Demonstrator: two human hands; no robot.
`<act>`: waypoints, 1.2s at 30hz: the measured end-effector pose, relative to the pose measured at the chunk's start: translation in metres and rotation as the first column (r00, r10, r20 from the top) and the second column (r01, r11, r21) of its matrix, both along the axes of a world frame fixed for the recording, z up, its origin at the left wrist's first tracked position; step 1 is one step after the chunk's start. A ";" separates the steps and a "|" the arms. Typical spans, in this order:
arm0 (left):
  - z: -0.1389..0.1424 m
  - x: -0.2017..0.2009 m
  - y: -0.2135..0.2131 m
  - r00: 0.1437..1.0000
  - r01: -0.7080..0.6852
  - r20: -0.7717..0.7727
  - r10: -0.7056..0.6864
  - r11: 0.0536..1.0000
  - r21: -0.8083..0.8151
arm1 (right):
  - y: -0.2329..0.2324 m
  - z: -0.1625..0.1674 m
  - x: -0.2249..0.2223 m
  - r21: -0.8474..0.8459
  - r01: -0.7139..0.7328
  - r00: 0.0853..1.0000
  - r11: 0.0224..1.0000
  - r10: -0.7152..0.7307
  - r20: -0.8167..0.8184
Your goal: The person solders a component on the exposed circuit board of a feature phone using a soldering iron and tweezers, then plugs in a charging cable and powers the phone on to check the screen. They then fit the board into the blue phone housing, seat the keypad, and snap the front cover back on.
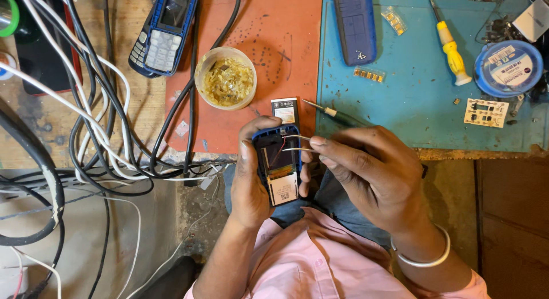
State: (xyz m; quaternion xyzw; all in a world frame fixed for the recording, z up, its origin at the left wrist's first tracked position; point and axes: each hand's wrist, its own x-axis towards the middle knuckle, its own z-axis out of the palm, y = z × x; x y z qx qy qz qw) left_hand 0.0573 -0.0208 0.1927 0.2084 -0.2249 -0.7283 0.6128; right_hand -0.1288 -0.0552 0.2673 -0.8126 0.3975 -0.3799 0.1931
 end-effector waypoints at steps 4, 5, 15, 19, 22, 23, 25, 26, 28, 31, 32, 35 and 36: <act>0.002 0.002 0.002 0.999 0.049 0.020 -0.050 0.999 0.019 | -0.005 0.003 0.003 -0.045 -0.001 0.996 0.999 -0.003 -0.092; 0.003 0.003 0.003 0.998 0.056 0.025 -0.056 0.998 0.005 | -0.005 0.004 0.003 -0.054 -0.003 0.994 0.999 -0.003 -0.108; 0.011 0.002 0.007 0.988 0.085 0.130 -0.079 0.995 -0.047 | -0.012 0.003 -0.003 0.062 -0.049 0.999 0.997 0.048 0.005; 0.016 0.003 0.007 0.977 0.089 0.196 -0.084 0.996 -0.017 | -0.010 0.005 -0.004 -0.032 -0.027 0.998 0.999 0.026 -0.048; 0.018 0.003 0.007 0.958 0.119 0.262 -0.118 0.993 0.011 | -0.011 0.007 -0.005 -0.099 -0.056 0.994 0.994 0.046 -0.101; 0.019 0.003 0.008 0.954 0.124 0.273 -0.121 0.992 0.007 | -0.012 0.008 -0.005 -0.122 -0.069 0.991 0.990 0.054 -0.119; 0.021 0.003 0.008 0.948 0.130 0.294 -0.124 0.992 0.001 | -0.012 0.011 -0.007 -0.140 -0.076 0.987 0.987 0.054 -0.152; 0.021 0.004 0.009 0.946 0.137 0.296 -0.133 0.991 0.008 | -0.012 0.012 -0.007 -0.148 -0.080 0.984 0.986 0.055 -0.168; 0.023 0.005 0.010 0.942 0.151 0.301 -0.151 0.988 0.023 | -0.014 0.012 -0.009 -0.104 -0.111 0.986 0.988 0.097 -0.132; 0.024 0.005 0.012 0.948 0.191 0.251 -0.194 0.981 0.035 | -0.018 0.011 -0.014 0.030 -0.178 0.984 0.984 0.178 -0.026; 0.023 0.005 0.012 0.950 0.195 0.245 -0.195 0.980 0.024 | -0.020 0.009 -0.015 0.082 -0.205 0.979 0.975 0.204 0.019; 0.022 0.004 0.014 0.953 0.204 0.230 -0.198 0.979 -0.002 | -0.021 0.005 -0.019 0.169 -0.232 0.971 0.958 0.219 0.093; 0.021 0.003 0.013 0.954 0.204 0.229 -0.196 0.979 -0.013 | -0.022 0.004 -0.021 0.192 -0.237 0.970 0.952 0.219 0.107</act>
